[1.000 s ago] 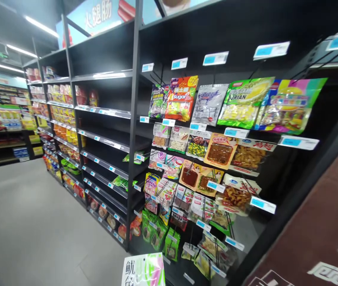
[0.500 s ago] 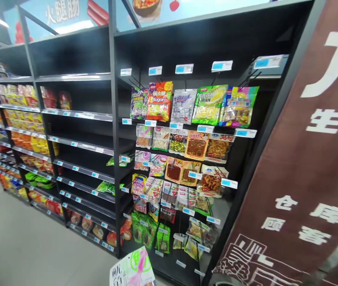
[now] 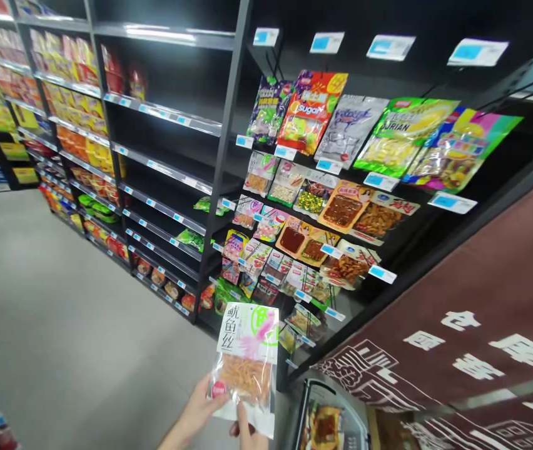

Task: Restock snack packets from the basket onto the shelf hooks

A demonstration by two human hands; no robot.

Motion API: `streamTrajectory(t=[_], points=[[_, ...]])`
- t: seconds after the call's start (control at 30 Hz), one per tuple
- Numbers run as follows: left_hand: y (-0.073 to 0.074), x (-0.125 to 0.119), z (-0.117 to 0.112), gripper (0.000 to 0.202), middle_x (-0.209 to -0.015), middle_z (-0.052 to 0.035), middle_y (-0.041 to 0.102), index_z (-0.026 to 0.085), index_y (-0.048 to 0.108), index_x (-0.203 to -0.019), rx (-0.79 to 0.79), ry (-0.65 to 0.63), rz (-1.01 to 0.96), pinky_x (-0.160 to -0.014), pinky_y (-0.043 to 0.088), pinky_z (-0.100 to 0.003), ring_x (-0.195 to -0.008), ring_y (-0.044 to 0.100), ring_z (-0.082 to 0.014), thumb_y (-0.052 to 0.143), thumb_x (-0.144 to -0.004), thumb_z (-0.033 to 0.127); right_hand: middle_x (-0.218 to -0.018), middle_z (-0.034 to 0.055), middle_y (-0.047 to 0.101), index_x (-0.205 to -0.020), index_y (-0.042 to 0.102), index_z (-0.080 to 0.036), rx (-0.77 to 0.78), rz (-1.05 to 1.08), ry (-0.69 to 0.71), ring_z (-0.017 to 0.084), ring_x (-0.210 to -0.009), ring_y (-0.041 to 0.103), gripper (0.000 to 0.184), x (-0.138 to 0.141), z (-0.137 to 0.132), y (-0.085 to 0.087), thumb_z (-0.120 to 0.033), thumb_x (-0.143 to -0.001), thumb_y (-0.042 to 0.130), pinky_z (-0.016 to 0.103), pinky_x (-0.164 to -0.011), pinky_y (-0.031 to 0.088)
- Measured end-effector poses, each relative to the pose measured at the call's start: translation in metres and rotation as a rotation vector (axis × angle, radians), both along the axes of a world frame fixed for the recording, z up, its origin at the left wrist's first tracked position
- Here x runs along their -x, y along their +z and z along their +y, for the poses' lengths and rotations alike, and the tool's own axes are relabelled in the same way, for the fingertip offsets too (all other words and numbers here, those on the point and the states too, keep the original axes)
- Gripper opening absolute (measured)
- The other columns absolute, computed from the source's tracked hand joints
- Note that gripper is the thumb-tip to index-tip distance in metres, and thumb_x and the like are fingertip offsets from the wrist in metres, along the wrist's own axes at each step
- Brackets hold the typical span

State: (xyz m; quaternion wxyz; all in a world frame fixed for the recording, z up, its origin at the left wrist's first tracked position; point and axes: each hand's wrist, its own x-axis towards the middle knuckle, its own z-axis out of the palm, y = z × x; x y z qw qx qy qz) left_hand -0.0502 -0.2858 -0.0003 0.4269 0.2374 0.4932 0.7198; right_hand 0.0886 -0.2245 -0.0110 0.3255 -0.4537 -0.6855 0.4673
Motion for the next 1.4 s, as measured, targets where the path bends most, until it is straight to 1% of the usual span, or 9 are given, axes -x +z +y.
streamTrajectory(t=[0.07,0.17,0.43,0.53,0.67,0.93,1.07,1.2,1.4], points=[[0.005,-0.001,0.001,0.058,-0.108,-0.0109,0.074,0.02,0.069,-0.115,-0.04,-0.058,0.058,-0.093,0.052,-0.043,-0.104,0.067,-0.0335,0.08,-0.066,0.051,-0.042,0.0031,0.057,-0.04,0.051,-0.027,0.011,0.025,-0.026,0.025,-0.046,0.059,0.059,-0.006,-0.003,-0.003,-0.069,-0.081,0.051,0.039,-0.056,0.054],[0.011,-0.004,0.001,0.055,-0.11,-0.012,0.074,0.016,0.069,-0.115,-0.055,-0.111,0.09,-0.093,0.051,-0.038,-0.103,0.067,-0.0302,0.081,-0.069,0.044,-0.046,0.0028,0.057,-0.042,0.051,-0.025,-0.026,0.06,-0.077,0.023,-0.049,0.059,0.059,-0.018,-0.009,-0.005,-0.07,-0.08,0.054,0.035,-0.059,0.052],[0.007,-0.018,0.0,0.066,-0.106,-0.0083,0.074,0.016,0.062,-0.116,0.018,-0.307,0.017,-0.079,0.053,-0.03,-0.09,0.068,-0.023,0.088,-0.057,0.026,-0.049,0.0024,0.058,-0.051,0.056,-0.022,0.06,0.096,-0.155,0.02,-0.051,0.058,0.054,-0.039,-0.023,-0.001,-0.068,-0.078,0.06,0.031,-0.058,0.048],[0.016,-0.021,0.005,0.057,-0.105,-0.0084,0.074,0.015,0.062,-0.113,0.037,-0.305,0.07,-0.081,0.053,-0.03,-0.09,0.068,-0.0221,0.085,-0.062,0.026,-0.05,0.0013,0.058,-0.053,0.056,-0.022,0.049,0.118,-0.176,0.019,-0.051,0.057,0.053,-0.041,-0.019,0.008,-0.067,-0.081,0.058,0.029,-0.058,0.048],[0.026,-0.021,0.011,0.054,-0.104,-0.0098,0.073,0.014,0.062,-0.112,0.034,-0.292,0.137,-0.083,0.052,-0.032,-0.092,0.068,-0.0242,0.083,-0.065,0.03,-0.049,0.001,0.058,-0.047,0.054,-0.022,-0.013,0.056,-0.129,0.019,-0.057,0.059,0.056,-0.043,-0.013,0.013,-0.06,-0.088,0.052,0.03,-0.069,0.048],[0.028,-0.02,0.013,0.049,-0.098,-0.0092,0.075,0.014,0.065,-0.104,0.052,-0.238,0.146,-0.08,0.053,-0.031,-0.088,0.069,-0.0235,0.083,-0.065,0.036,-0.048,0.0011,0.06,-0.042,0.055,-0.023,-0.05,0.047,-0.134,0.019,-0.059,0.061,0.056,-0.038,-0.009,0.018,-0.056,-0.087,0.052,0.033,-0.08,0.047],[0.028,-0.022,0.013,0.047,-0.099,-0.0093,0.075,0.014,0.064,-0.106,0.049,-0.262,0.17,-0.079,0.053,-0.03,-0.087,0.069,-0.0225,0.081,-0.069,0.036,-0.047,0.0016,0.06,-0.041,0.056,-0.022,0.006,0.066,-0.134,0.02,-0.056,0.061,0.055,-0.04,-0.012,0.022,-0.056,-0.085,0.055,0.033,-0.077,0.049],[0.027,-0.023,0.013,0.043,-0.098,-0.0086,0.075,0.014,0.065,-0.104,0.064,-0.284,0.217,-0.079,0.052,-0.029,-0.087,0.068,-0.0218,0.081,-0.069,0.035,-0.047,0.0031,0.061,-0.043,0.057,-0.022,0.06,0.109,-0.133,0.021,-0.056,0.061,0.056,-0.046,-0.014,0.016,-0.06,-0.083,0.057,0.034,-0.075,0.051],[0.023,-0.024,0.014,0.04,-0.094,-0.0088,0.076,0.014,0.066,-0.101,0.076,-0.329,0.263,-0.076,0.053,-0.029,-0.082,0.068,-0.0213,0.08,-0.071,0.036,-0.047,0.0033,0.061,-0.043,0.058,-0.022,0.117,0.232,-0.204,0.017,-0.054,0.06,0.066,-0.054,-0.012,0.008,-0.07,-0.086,0.044,0.029,-0.066,0.051]])
